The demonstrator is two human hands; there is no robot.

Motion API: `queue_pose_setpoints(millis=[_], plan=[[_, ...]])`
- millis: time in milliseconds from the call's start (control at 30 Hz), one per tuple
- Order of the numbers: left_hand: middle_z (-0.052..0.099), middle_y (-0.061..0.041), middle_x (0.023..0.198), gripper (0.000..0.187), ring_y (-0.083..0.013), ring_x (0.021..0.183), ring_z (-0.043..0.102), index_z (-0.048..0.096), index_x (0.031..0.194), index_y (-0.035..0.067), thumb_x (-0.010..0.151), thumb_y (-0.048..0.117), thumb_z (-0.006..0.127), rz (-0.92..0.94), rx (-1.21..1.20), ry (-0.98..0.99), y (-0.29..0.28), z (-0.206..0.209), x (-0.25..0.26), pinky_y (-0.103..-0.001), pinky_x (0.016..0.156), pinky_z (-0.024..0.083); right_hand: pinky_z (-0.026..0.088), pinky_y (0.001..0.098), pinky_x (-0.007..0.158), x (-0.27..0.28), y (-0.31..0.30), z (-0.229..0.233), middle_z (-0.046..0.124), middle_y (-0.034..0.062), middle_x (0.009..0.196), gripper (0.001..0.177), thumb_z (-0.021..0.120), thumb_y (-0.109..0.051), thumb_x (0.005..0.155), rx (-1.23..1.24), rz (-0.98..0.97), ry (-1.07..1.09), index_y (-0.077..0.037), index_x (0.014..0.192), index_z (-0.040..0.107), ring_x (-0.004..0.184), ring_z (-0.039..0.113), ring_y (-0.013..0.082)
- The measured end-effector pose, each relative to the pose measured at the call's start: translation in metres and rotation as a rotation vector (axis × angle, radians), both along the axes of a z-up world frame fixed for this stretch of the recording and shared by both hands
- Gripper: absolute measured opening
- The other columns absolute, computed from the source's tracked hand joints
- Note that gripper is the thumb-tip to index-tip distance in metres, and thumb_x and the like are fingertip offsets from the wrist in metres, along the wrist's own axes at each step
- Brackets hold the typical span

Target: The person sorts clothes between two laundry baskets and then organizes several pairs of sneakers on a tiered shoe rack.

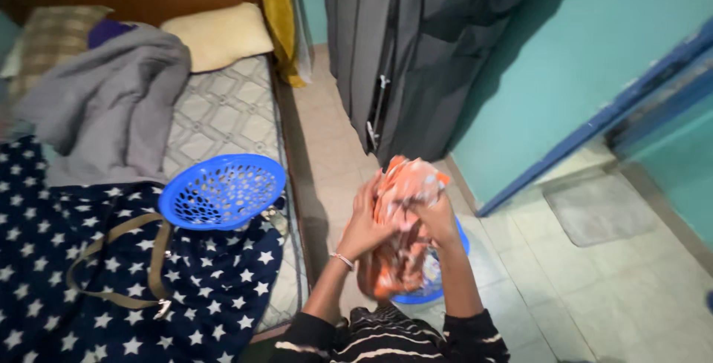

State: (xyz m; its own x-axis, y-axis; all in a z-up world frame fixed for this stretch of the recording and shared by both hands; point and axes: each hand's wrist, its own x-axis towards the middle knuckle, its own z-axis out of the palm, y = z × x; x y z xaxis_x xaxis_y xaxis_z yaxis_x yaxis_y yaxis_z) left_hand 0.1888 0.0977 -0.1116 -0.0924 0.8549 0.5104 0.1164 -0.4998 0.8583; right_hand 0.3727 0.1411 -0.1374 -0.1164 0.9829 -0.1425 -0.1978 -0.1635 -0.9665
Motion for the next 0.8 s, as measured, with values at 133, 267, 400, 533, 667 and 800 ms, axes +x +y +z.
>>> queue_pose_setpoints(millis=[133, 267, 400, 533, 667, 800], plan=[[0.066, -0.015, 0.125, 0.062, -0.0335, 0.122, 0.063, 0.06, 0.132, 0.003, 0.076, 0.022, 0.08, -0.356, -0.389, 0.286, -0.01, -0.066, 0.007, -0.042, 0.104, 0.05, 0.055, 0.0353, 0.095, 0.033, 0.003, -0.049, 0.068, 0.0109, 0.126, 0.051, 0.077, -0.016, 0.089, -0.05, -0.201, 0.301, -0.001, 0.135, 0.061, 0.113, 0.065, 0.0216], [0.064, -0.014, 0.122, 0.044, -0.0335, 0.124, 0.055, 0.075, 0.114, 0.006, 0.07, 0.01, 0.079, -0.182, -0.1, 0.491, -0.003, -0.073, 0.012, -0.042, 0.108, 0.041, 0.046, 0.0354, 0.108, 0.073, 0.004, -0.12, 0.07, 0.0074, 0.138, 0.046, 0.057, -0.04, 0.106, 0.03, -0.104, -0.353, -0.009, 0.14, 0.061, 0.129, 0.062, 0.02], [0.055, -0.018, 0.126, 0.048, -0.0342, 0.123, 0.048, 0.068, 0.108, -0.001, 0.065, 0.012, 0.084, -0.181, -0.114, 0.351, 0.01, -0.06, 0.025, -0.039, 0.106, 0.038, 0.054, 0.0366, 0.108, 0.105, -0.018, -0.118, 0.067, 0.0101, 0.135, 0.049, 0.074, -0.044, 0.098, -0.041, -0.186, -1.119, -0.007, 0.128, 0.068, 0.126, 0.067, 0.0261], [0.058, -0.01, 0.126, 0.044, -0.0221, 0.121, 0.056, 0.062, 0.125, 0.006, 0.085, 0.013, 0.079, -0.321, -0.525, -0.269, 0.014, -0.084, 0.06, -0.036, 0.106, 0.046, 0.038, 0.0383, 0.117, 0.119, -0.03, -0.118, 0.046, 0.0109, 0.159, 0.082, 0.076, -0.028, 0.092, 0.325, 0.155, -0.306, -0.005, 0.16, 0.034, 0.145, 0.044, 0.0266], [0.063, -0.005, 0.132, 0.05, -0.015, 0.12, 0.06, 0.054, 0.138, 0.007, 0.093, 0.021, 0.072, -0.037, -0.749, -0.48, 0.015, -0.141, 0.111, -0.033, 0.105, 0.046, 0.045, 0.036, 0.109, 0.108, -0.046, -0.166, 0.058, 0.0102, 0.145, 0.071, 0.075, -0.023, 0.089, -0.017, 0.366, -0.318, -0.004, 0.15, 0.045, 0.132, 0.055, 0.0236], [0.059, -0.003, 0.123, 0.046, -0.0161, 0.115, 0.06, 0.05, 0.136, 0.004, 0.098, 0.026, 0.064, -0.012, -1.01, -0.488, -0.003, -0.236, 0.12, -0.034, 0.101, 0.049, 0.052, 0.0336, 0.102, 0.103, -0.055, -0.22, 0.069, 0.0094, 0.131, 0.06, 0.074, -0.018, 0.085, -0.176, 0.079, -0.278, -0.004, 0.141, 0.055, 0.119, 0.065, 0.0207]])
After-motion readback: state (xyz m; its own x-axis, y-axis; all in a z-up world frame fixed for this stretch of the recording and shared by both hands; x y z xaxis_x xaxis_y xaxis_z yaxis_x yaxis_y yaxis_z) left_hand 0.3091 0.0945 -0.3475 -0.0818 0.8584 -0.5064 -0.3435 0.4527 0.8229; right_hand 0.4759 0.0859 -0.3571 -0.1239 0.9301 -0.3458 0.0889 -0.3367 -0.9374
